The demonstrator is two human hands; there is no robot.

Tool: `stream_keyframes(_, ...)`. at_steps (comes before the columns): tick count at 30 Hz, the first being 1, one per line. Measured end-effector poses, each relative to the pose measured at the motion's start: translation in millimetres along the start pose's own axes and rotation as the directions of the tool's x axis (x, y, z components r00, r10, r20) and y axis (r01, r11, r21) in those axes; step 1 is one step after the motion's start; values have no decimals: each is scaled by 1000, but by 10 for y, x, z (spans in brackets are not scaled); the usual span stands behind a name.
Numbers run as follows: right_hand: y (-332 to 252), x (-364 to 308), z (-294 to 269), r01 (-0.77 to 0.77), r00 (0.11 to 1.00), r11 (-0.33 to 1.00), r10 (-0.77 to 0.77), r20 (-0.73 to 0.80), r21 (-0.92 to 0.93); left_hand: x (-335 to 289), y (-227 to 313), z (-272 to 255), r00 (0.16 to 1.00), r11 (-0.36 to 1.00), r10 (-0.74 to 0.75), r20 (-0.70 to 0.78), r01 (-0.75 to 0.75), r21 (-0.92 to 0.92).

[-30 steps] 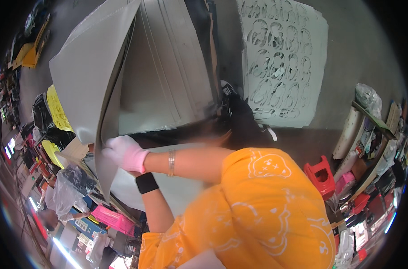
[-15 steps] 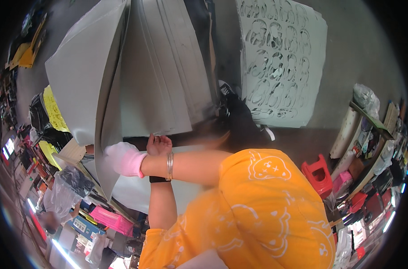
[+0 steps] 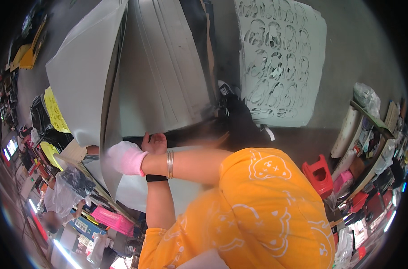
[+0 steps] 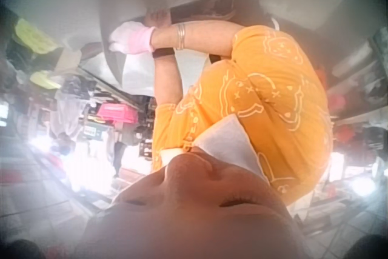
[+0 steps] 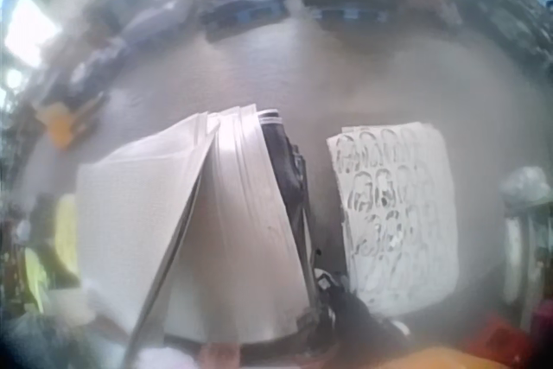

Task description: The person stacks and aligns several large gray sheets, then feeds them one by one into a red hydraulic guillotine cutter. After each cut, the person removes the cut pieces and sets them aside, repeating the process for multiple sheets.

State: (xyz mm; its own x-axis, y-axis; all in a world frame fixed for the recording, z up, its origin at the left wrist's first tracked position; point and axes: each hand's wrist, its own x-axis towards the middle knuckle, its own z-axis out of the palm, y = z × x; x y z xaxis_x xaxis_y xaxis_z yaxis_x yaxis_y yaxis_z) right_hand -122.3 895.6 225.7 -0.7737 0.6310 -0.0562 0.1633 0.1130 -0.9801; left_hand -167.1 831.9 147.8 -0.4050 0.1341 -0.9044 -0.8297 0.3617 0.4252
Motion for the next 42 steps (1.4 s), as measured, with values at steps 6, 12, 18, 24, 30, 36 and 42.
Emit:
stream_keyframes(6,-62,-193,-126,-81,971,948,145,-189,309,-105,657,-37,836,957,-120,535,240,-161)
stream_keyframes(12,414,-886,-181,-277,810,797,495,-315,537,-333,1213,-133,714,930,67,697,207,-302)
stream_keyframes(18,969,-855,-10,-459,483,707,706,-517,538,-495,1159,-11,733,884,44,679,288,-368)
stream_keyframes(24,688,-494,-402,-323,739,716,599,-308,619,-377,924,-62,833,929,-14,553,216,-302)
stream_keyframes(30,255,-186,-556,-172,820,834,417,-392,525,-182,695,-378,768,938,345,539,-287,-193)
stream_keyframes(36,113,-240,-431,-239,784,718,540,-306,654,221,-111,-318,988,982,-5,151,34,-186)
stream_keyframes(42,117,-213,-310,-268,782,735,544,-305,624,80,-156,102,992,998,-62,108,60,22)
